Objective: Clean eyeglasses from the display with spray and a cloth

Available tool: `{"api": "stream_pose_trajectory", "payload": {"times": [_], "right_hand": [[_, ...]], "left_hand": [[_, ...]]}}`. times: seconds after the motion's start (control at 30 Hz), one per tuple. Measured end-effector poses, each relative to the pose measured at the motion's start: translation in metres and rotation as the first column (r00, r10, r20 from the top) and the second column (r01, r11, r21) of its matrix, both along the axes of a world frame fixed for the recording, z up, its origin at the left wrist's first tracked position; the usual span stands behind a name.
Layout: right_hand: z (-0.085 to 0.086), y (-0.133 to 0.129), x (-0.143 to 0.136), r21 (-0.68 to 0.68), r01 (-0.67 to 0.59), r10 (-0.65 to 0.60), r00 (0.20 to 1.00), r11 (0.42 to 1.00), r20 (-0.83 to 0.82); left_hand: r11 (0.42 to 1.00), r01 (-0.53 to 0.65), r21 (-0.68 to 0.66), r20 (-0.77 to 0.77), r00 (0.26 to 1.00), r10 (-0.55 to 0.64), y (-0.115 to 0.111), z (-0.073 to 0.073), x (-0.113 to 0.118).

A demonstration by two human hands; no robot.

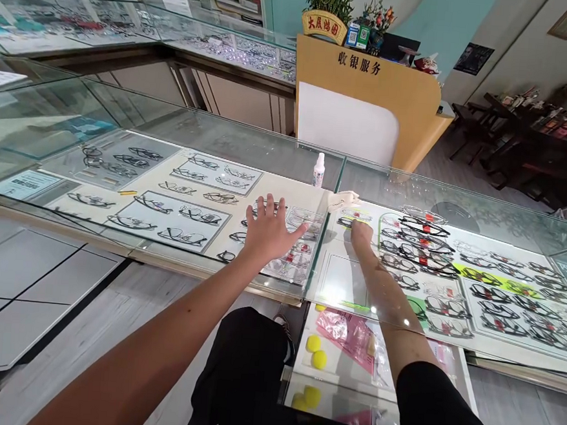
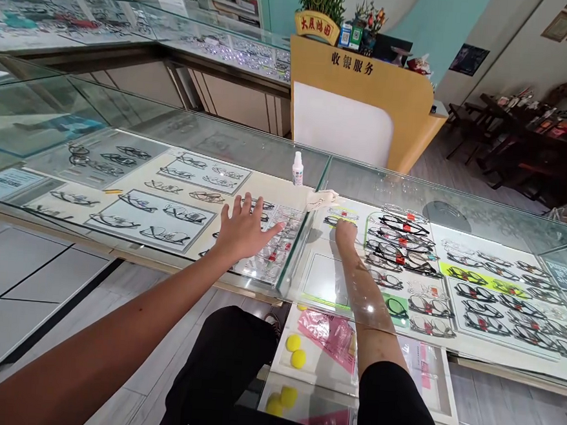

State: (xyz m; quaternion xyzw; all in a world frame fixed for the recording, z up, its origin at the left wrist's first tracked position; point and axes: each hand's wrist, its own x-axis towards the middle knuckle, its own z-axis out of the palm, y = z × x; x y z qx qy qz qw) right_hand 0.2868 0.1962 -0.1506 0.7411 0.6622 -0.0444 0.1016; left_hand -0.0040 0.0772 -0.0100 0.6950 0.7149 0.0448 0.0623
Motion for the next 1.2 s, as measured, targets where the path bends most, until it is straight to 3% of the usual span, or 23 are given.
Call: {"api": "stream_pose_trajectory", "payload": {"times": [0.37,0.67,0.83,1.03,1.13,1.2], "right_hand": [[0.002,-0.003,0.0,-0.004,0.018,-0.018,1.0,1.0,-0.007],[0.039,-0.036,-0.003,-0.007,-0.049,0.049,0.999,0.999,-0.015],[0.057,-0.094,-0.033,-0.108,-0.233,0.224,0.971,0.966,-0.086],[0.077,-0.205,-0.072,-0.285,-0.478,0.421,0.875,0.831,-0.241],[0.102,-0.261,-0.068,-0.306,-0.581,0.486,0.808,0.755,-0.334],[0.13,-0.29,-0.059,-0.31,-0.672,0.529,0.73,0.673,-0.434]], "left_hand": [[1.0,-0.001,-0.006,0.011,1.0,0.001,0.001,-0.001,-0.001],[1.0,-0.006,0.011,0.014,1.0,0.006,0.002,-0.002,0.0],[1.0,-0.005,0.021,0.011,1.0,0.005,0.002,0.0,0.001],[1.0,-0.007,0.022,0.003,1.0,0.007,0.004,0.002,0.004],[0.999,-0.016,0.042,-0.006,1.0,0.016,0.006,0.001,0.004],[0.999,-0.015,0.047,-0.003,1.0,0.016,0.008,0.0,0.004]]}}
